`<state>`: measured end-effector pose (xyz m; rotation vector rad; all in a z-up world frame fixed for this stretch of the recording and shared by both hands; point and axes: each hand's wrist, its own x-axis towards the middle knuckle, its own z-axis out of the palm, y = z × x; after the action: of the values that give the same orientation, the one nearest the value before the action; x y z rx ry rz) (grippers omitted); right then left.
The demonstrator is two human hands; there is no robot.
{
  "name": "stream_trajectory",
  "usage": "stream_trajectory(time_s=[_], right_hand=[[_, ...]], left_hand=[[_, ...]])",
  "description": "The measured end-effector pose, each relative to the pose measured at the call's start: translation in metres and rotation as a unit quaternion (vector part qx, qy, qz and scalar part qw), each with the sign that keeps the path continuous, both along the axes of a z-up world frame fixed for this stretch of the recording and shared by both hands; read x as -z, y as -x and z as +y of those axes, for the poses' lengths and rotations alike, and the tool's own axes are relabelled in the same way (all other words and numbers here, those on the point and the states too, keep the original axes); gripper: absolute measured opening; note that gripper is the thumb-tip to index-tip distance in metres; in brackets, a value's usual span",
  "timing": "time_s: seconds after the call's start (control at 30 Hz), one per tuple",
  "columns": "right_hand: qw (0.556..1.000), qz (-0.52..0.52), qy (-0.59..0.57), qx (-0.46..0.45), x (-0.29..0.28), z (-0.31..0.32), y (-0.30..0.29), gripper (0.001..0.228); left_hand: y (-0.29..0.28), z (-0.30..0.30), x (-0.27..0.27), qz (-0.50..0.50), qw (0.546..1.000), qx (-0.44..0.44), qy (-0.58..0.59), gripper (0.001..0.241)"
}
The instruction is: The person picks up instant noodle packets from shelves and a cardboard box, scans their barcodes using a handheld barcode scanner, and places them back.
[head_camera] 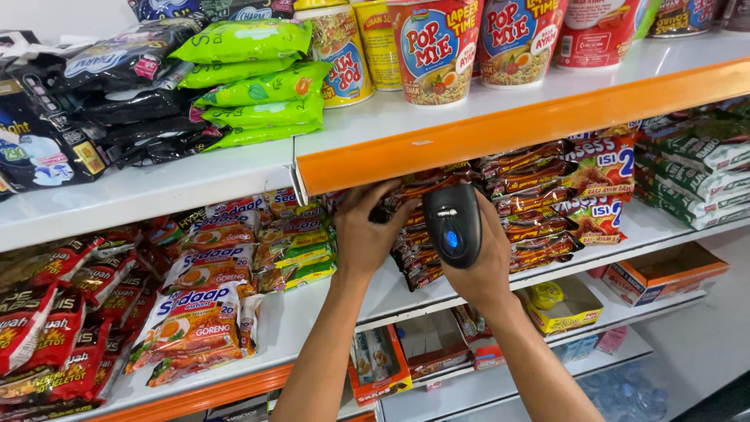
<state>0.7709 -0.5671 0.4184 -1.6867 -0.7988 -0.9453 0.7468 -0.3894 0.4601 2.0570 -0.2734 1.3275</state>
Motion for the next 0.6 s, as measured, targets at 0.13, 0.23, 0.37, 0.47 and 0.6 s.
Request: stream_trajectory(time_s=[0.13, 0.23, 0.37, 0.47, 0.6], right_hand=[[1.000, -0.004, -0.001, 0.003, 0.003, 0.005, -0.001, 0.062], [1.000, -0.006, -0.009, 0.004, 0.001, 0.014, -0.007, 0.065], [0.999, 0.046, -0.018, -0.013, -0.003, 0.016, -0.011, 0.066], [0.996, 0.079, -0.027, -0.032, -0.001, 0.010, -0.005, 0.060], [0.998, 0.052, -0.002, -0.020, 0.003, 0.002, 0.000, 0.059]], left_hand=[[-0.003, 0.006, 0.000, 0.006, 1.000, 0.006, -0.019, 0.039], [-0.018, 0.008, 0.001, 0.012, 0.999, -0.011, -0.045, 0.039], [-0.026, 0.004, 0.005, 0.021, 0.999, -0.029, -0.036, 0.040], [-0.011, -0.002, 0.007, 0.033, 0.998, -0.041, -0.045, 0.050], [0.009, -0.004, 0.008, -0.026, 0.999, 0.016, -0.022, 0.051]])
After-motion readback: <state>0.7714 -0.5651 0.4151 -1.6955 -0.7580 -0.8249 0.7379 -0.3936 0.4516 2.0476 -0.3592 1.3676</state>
